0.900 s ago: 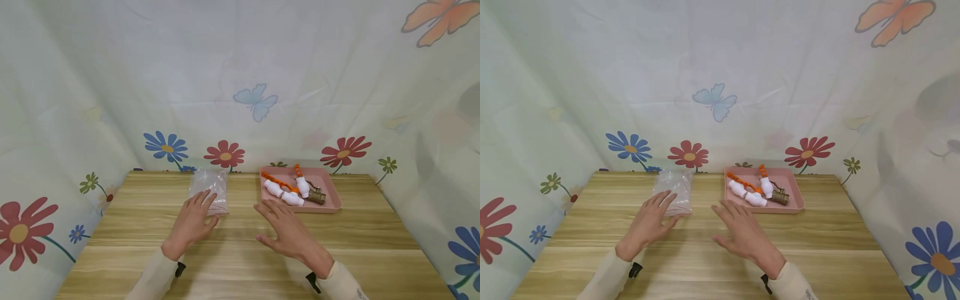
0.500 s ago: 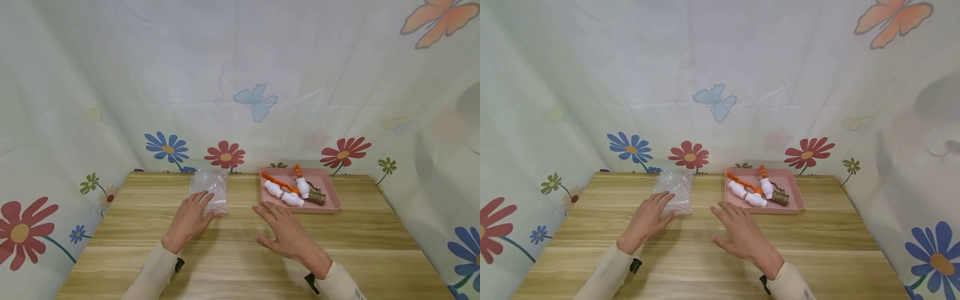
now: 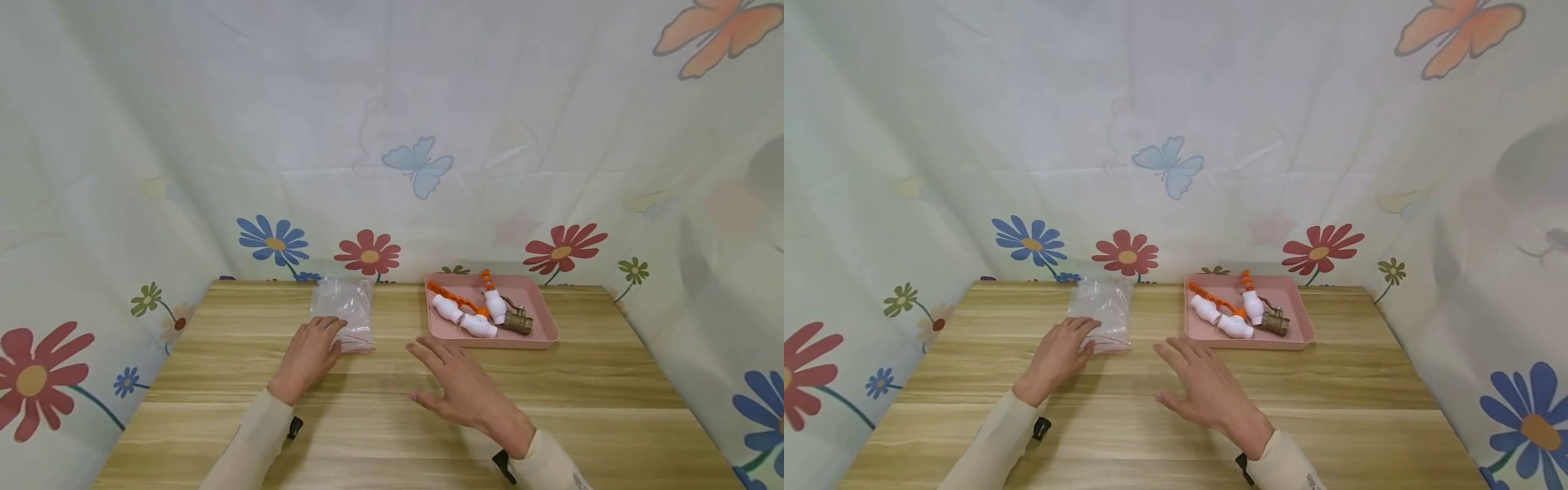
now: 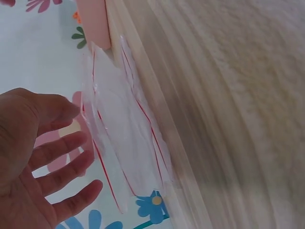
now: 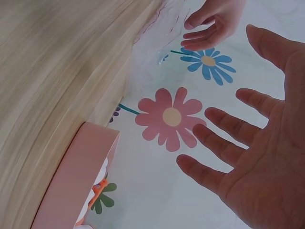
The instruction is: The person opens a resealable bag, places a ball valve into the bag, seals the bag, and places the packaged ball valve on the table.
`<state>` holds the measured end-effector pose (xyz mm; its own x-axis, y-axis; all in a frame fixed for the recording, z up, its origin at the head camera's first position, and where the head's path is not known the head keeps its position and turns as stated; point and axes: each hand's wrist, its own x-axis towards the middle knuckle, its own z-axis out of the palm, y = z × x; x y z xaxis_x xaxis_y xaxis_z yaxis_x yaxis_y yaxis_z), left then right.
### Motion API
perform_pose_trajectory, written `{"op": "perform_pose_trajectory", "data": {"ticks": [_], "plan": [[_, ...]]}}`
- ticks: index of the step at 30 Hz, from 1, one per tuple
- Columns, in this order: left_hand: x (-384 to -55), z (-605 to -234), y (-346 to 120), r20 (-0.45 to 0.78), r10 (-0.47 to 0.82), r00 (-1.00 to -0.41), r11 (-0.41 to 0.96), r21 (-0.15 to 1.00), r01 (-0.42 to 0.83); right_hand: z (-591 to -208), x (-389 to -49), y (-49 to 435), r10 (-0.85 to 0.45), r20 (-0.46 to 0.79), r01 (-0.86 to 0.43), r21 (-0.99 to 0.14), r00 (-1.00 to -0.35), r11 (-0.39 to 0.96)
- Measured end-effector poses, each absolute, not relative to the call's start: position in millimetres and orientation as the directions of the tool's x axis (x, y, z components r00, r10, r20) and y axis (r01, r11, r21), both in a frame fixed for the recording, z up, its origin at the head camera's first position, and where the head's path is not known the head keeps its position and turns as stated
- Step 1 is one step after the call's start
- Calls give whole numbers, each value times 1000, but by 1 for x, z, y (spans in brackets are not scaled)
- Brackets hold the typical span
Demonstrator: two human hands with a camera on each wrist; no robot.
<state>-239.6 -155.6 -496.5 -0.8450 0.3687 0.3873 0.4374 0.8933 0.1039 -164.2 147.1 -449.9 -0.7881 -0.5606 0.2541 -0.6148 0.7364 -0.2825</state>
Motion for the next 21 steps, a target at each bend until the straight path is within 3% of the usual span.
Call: {"op": "perform_pose_trajectory", "data": {"ticks": [21], "plan": [[-249,-507,-155,407,349,-844,898,113,426,-452,-163,146,-579,266,-636,-253,-770,729]]}}
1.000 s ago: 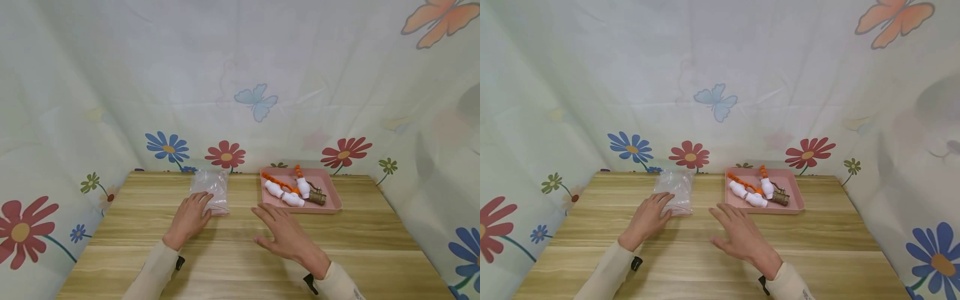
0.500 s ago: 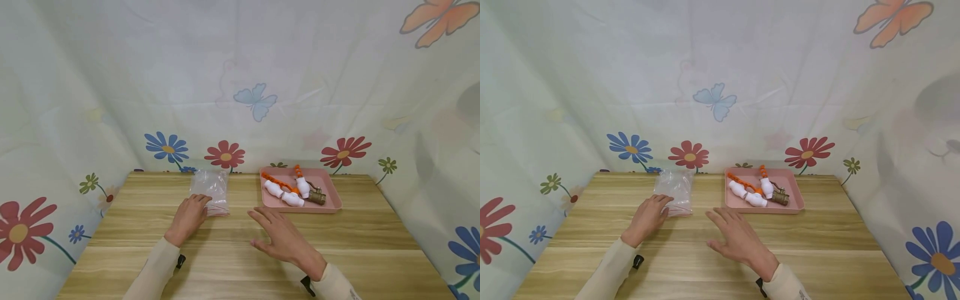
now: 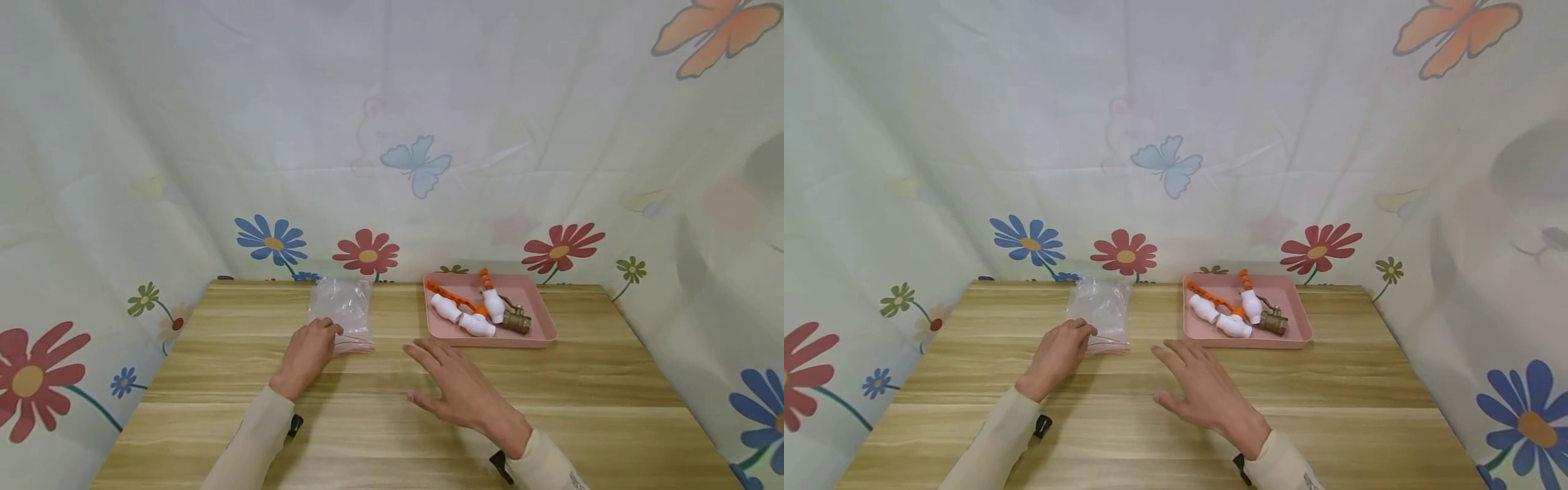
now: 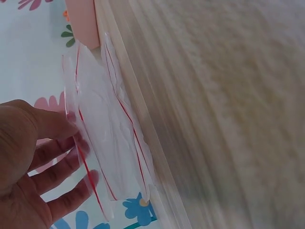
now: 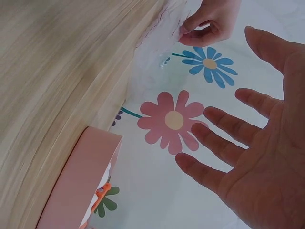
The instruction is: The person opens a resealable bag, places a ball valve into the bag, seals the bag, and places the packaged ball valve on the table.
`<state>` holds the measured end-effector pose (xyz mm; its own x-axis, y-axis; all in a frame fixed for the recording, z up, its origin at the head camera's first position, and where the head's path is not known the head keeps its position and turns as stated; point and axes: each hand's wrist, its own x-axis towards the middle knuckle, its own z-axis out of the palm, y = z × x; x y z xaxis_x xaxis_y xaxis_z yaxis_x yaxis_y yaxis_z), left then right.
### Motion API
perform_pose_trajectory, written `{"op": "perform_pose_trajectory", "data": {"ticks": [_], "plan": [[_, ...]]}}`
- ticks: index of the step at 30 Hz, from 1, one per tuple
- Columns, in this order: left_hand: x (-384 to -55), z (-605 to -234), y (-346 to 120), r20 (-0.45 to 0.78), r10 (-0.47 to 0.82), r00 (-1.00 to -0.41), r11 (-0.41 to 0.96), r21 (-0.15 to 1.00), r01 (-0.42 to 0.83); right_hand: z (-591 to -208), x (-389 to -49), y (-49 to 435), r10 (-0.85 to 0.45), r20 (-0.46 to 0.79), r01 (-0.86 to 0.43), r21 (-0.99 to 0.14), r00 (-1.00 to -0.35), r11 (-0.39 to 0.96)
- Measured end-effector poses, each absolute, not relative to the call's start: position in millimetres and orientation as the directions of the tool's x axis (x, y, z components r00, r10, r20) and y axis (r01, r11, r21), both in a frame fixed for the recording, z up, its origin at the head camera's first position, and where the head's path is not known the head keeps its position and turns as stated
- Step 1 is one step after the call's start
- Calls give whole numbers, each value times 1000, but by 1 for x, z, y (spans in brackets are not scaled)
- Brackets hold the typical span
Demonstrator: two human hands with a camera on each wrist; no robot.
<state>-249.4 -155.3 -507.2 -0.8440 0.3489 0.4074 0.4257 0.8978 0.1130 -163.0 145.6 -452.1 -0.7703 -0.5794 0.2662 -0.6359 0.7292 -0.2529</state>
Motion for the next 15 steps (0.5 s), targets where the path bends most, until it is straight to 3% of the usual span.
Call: {"op": "perform_pose_trajectory", "data": {"ticks": [15], "plan": [[-244,-494,-154,421,269,-866,909,186,373,-450,-166,140,-578,293,-644,-242,-761,726]]}}
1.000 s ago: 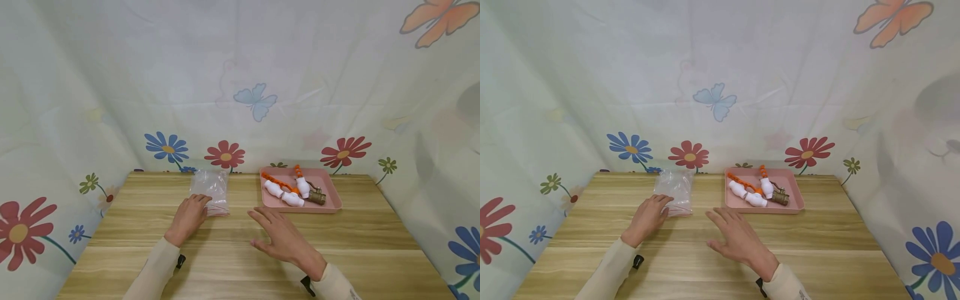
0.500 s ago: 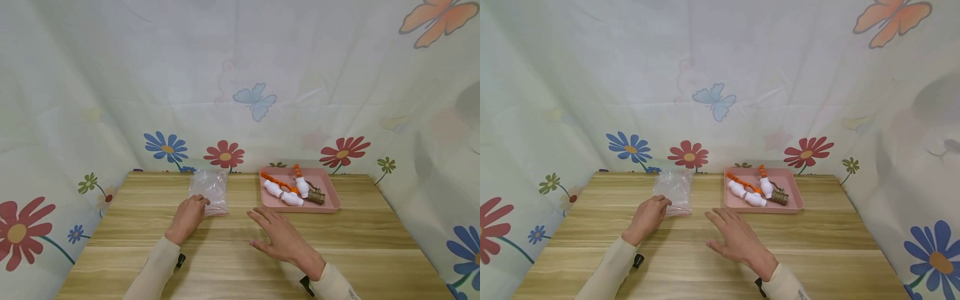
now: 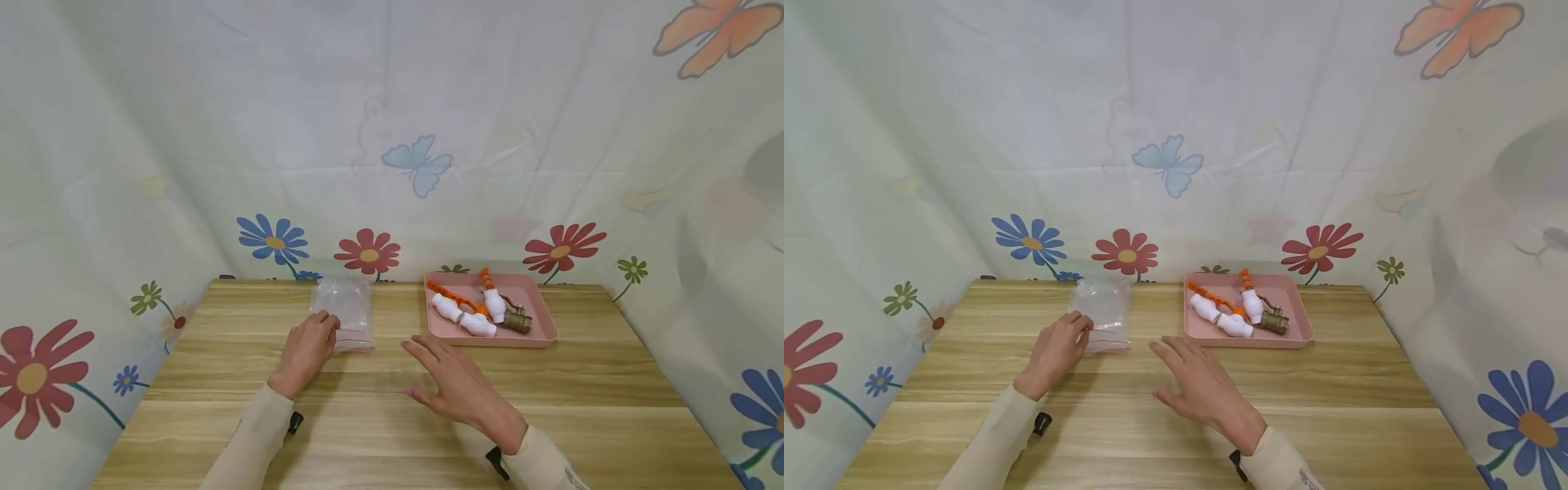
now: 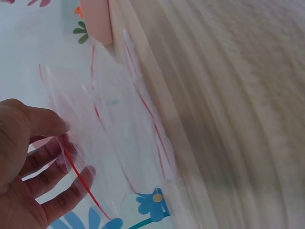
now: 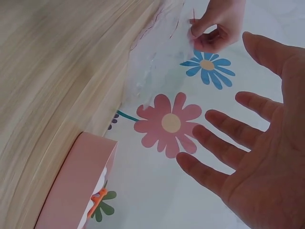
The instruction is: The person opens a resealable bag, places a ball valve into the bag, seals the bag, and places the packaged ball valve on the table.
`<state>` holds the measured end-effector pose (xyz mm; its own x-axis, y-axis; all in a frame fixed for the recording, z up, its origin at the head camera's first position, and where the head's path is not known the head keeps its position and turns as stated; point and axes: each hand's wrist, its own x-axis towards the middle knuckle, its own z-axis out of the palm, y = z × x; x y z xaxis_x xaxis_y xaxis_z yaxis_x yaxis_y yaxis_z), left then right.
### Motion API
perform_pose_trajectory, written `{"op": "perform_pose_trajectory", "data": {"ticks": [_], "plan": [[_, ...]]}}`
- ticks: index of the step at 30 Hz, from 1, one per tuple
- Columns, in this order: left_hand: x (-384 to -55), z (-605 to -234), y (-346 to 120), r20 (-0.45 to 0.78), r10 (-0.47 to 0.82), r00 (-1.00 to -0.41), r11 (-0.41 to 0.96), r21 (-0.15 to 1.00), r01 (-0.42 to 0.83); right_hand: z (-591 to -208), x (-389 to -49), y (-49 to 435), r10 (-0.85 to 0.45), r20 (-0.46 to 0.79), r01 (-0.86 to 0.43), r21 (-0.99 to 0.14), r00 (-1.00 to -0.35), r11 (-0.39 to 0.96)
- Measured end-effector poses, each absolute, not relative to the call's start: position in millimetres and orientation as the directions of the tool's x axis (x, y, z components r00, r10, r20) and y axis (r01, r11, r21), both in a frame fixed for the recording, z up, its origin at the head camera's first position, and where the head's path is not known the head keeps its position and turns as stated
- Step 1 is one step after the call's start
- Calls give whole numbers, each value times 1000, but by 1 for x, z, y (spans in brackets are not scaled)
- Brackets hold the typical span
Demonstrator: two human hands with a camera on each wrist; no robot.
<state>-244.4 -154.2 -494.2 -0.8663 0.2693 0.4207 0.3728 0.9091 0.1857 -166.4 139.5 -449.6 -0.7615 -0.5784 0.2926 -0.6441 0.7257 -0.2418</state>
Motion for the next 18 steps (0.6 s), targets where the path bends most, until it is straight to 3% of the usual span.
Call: {"op": "perform_pose_trajectory", "data": {"ticks": [18], "plan": [[-223,-465,-142,653,280,-704,849,175,499,-434,-167,133,-509,368,-618,-307,-778,724]]}}
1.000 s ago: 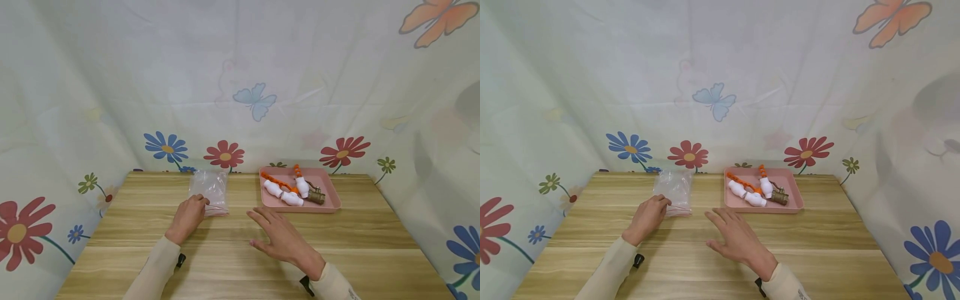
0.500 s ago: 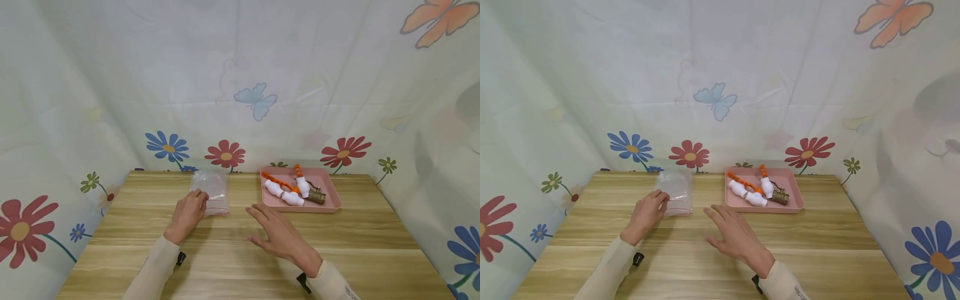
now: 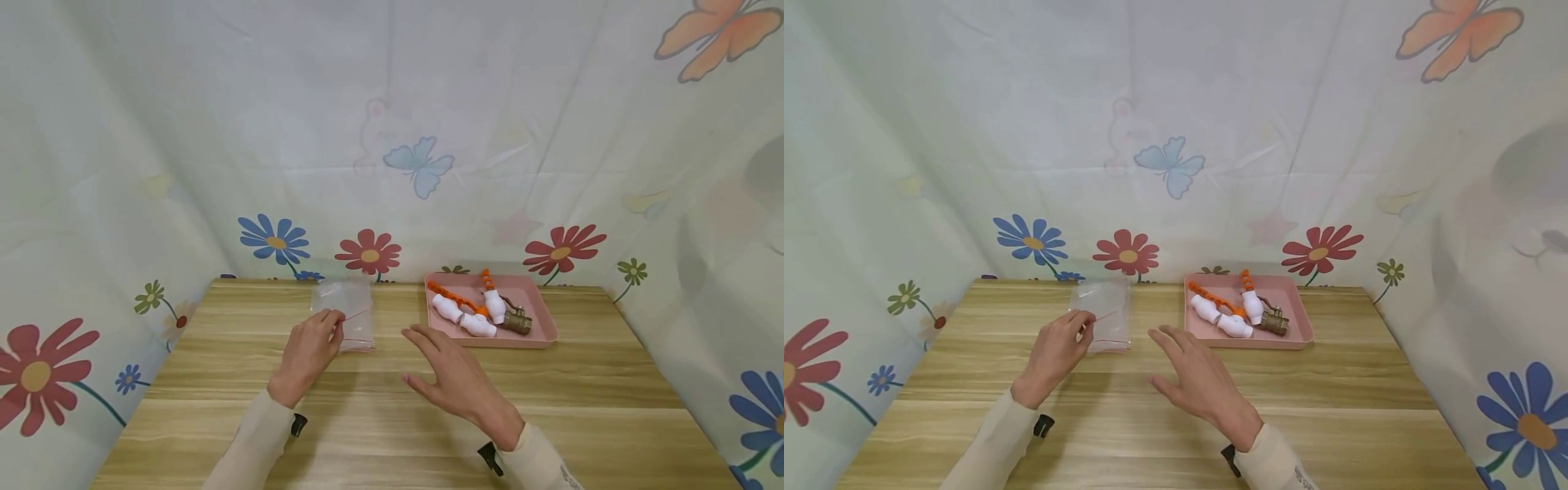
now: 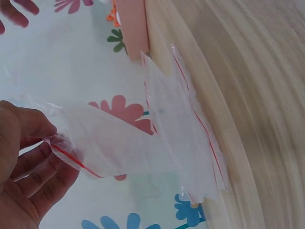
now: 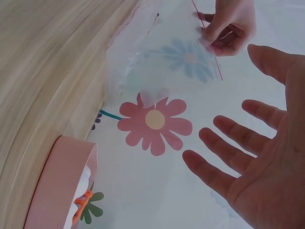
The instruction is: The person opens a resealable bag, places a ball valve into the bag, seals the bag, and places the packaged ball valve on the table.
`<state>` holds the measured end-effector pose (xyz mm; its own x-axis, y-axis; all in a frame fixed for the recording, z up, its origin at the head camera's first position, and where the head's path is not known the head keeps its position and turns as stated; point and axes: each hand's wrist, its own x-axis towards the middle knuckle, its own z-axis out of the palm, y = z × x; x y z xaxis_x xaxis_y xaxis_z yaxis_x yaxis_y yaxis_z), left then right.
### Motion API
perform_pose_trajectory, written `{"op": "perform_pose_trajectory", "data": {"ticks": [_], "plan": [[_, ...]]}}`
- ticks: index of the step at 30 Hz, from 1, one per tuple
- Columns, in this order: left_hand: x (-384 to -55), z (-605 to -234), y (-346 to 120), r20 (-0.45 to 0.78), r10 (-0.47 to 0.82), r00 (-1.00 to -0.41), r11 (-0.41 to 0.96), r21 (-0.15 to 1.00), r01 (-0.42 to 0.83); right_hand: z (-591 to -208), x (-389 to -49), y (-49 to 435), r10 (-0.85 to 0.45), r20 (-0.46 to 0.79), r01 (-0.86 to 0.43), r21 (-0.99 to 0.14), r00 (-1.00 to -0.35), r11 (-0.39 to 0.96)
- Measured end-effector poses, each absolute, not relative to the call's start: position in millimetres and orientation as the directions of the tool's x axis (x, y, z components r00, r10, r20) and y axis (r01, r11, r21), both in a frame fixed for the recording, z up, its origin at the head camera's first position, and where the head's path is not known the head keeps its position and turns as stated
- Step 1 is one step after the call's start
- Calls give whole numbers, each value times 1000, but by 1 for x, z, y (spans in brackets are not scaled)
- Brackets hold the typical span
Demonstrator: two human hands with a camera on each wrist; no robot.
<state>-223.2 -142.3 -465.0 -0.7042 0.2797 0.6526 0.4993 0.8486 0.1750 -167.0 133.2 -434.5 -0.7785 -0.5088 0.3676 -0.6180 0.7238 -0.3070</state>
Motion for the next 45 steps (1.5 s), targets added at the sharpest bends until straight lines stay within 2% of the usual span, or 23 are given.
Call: {"op": "perform_pose_trajectory", "data": {"ticks": [9,16,22,26,37,45], "plan": [[-212,-455,-135,724,275,-633,820,167,547,-429,-167,131,-483,453,-634,-282,-749,720],[-201,-442,-124,740,245,-626,796,215,566,-420,-164,129,-476,555,-687,-262,-682,678],[-193,-434,-114,773,212,-598,769,246,590,-415,-165,127,-462,612,-712,-254,-642,654],[-188,-432,-106,778,187,-600,745,286,603,-413,-164,126,-436,615,-704,-291,-656,649],[-178,-424,-79,787,85,-611,654,419,630,-407,-159,123,-345,591,-662,-481,-729,575],[-174,-420,-65,797,51,-602,613,452,649,-404,-158,120,-292,599,-648,-549,-746,528]]}}
